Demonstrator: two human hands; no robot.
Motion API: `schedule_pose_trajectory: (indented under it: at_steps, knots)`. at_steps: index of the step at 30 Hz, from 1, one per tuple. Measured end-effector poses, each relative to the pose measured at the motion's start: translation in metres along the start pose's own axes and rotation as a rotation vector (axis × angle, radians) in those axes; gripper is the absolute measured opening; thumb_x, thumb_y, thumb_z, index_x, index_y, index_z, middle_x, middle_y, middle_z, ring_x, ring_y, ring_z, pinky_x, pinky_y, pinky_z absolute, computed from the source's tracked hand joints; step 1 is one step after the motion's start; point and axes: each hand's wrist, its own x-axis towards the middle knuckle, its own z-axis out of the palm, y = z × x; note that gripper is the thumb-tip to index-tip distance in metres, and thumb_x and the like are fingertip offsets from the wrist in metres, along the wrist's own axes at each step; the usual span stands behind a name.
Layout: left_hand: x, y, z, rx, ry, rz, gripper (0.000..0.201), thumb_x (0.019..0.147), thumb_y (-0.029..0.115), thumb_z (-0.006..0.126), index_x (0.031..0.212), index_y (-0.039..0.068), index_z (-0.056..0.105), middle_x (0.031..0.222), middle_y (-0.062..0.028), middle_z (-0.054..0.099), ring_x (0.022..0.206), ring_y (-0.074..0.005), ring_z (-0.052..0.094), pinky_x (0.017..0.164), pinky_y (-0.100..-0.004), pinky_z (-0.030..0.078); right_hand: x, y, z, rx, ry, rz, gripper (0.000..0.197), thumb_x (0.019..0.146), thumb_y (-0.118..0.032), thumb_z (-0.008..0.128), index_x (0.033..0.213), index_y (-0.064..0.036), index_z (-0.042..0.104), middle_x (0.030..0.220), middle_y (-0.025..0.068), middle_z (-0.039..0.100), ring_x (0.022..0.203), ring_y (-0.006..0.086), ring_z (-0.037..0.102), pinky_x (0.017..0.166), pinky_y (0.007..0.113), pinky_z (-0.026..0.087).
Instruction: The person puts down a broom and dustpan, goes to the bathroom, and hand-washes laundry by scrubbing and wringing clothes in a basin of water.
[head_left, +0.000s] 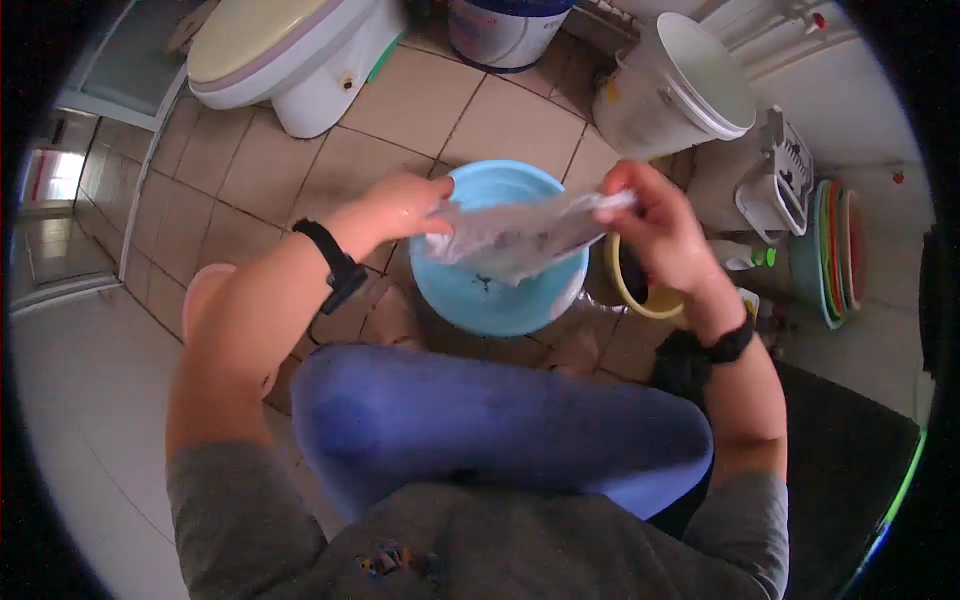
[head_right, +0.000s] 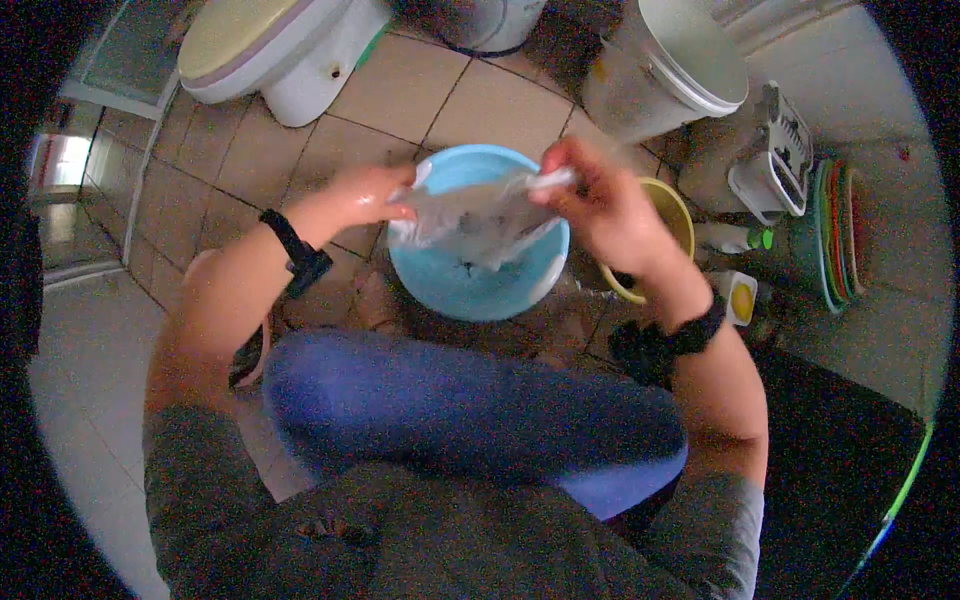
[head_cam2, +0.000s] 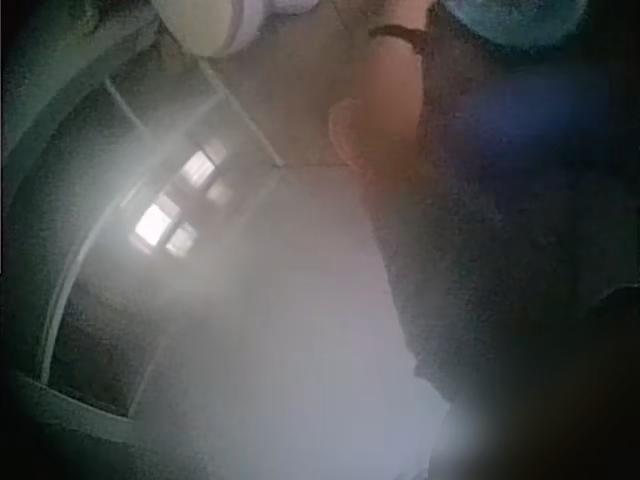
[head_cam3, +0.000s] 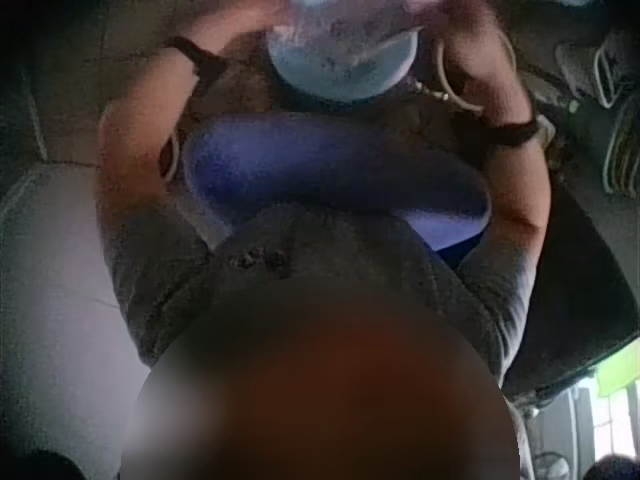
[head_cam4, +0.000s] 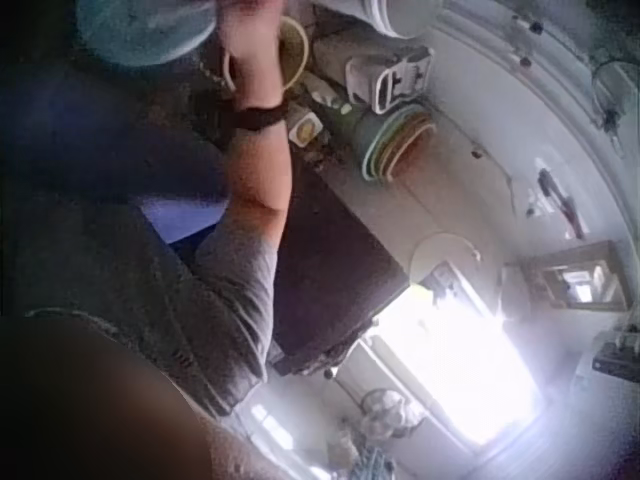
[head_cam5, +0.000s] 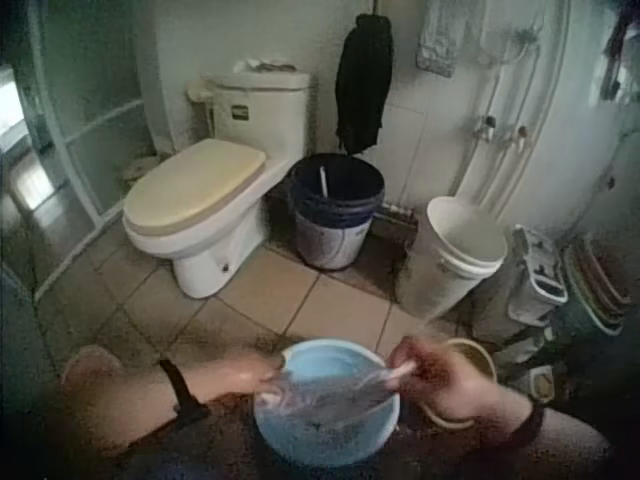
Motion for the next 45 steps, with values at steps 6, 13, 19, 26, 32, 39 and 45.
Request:
schedule_pose_trajectory:
  at_steps: [6,13,19,26,32,39,45]
  knots:
    - [-0.025,0.013,-0.018,-0.03,0.012,-0.016,0.029,0.087,0.015,0.046,0.114,0.01,0.058,0.096,-0.0146,0.065,0.089,-0.0353,0.061,0.078,-0.0438,0.048,-0.038,-0.067,-0.025,0.185,0.126,-0.193,0.023,0.083,-0.008,0.067,0.096,-0.0067,0.049,0.091,-0.0013,0.047,0.085,0.0092,0.044,0.077,0.022,0.037]
    - [0.002,0.052,0.024,-0.05,0.229,0.103,0.041,0.085,0.027,0.06,0.122,0.01,0.056,0.116,-0.0149,0.057,0.108,-0.0328,0.056,0.091,-0.0418,0.045,-0.018,-0.05,-0.007,-0.023,0.149,-0.419,0.02,0.084,-0.009,0.065,0.091,-0.0055,0.047,0.091,0.0065,0.048,0.087,0.0178,0.047,0.08,0.028,0.038]
    - [0.061,0.016,0.099,-0.18,0.0,0.134,0.049,0.086,0.037,0.059,0.126,0.01,0.053,0.106,-0.0242,0.06,0.103,-0.0352,0.058,0.088,-0.0451,0.045,0.015,0.036,0.032,0.098,0.078,0.179,0.014,0.091,-0.012,0.057,0.098,-0.0083,0.045,0.088,0.0038,0.057,0.081,0.0156,0.054,0.073,0.03,0.045]
    - [0.099,-0.019,0.15,-0.14,-0.126,-0.413,0.049,0.087,0.015,0.054,0.134,0.009,0.04,0.093,-0.023,0.064,0.085,-0.0394,0.063,0.077,-0.049,0.048,0.029,0.271,0.101,-0.223,0.007,0.34,0.029,0.089,-0.025,0.057,0.115,-0.0135,0.051,0.113,0.0151,0.059,0.105,0.0368,0.056,0.082,0.049,0.046]
    - [0.111,-0.003,0.273,-0.155,0.075,-0.487,0.059,0.087,0.025,0.053,0.142,0.018,0.03,0.147,-0.0229,0.019,0.13,-0.0496,0.022,0.103,-0.0605,0.024,0.046,0.313,0.204,-0.751,-0.091,0.518,0.051,0.09,-0.043,0.047,0.14,-0.0341,0.037,0.153,0.008,0.018,0.138,0.0442,0.011,0.101,0.068,0.023]
    - [0.154,0.015,0.266,-0.055,-0.071,-0.682,0.058,0.085,0.03,0.051,0.14,0.024,0.035,0.149,-0.0208,0.022,0.135,-0.0428,0.019,0.106,-0.0631,0.013,0.046,0.387,0.207,-1.122,-0.214,0.278,0.055,0.088,-0.041,0.051,0.137,-0.0183,0.041,0.149,0.0112,0.026,0.137,0.0423,0.018,0.104,0.064,0.018]
    - [0.164,-0.06,0.256,-0.274,-0.307,-0.434,0.05,0.087,0.037,0.048,0.132,0.015,0.043,0.137,-0.0246,0.035,0.129,-0.0478,0.026,0.097,-0.0597,0.032,0.086,0.352,0.19,-0.481,-0.264,0.562,0.059,0.08,-0.037,0.061,0.132,-0.0144,0.044,0.135,0.0137,0.043,0.127,0.0381,0.037,0.1,0.056,0.03]
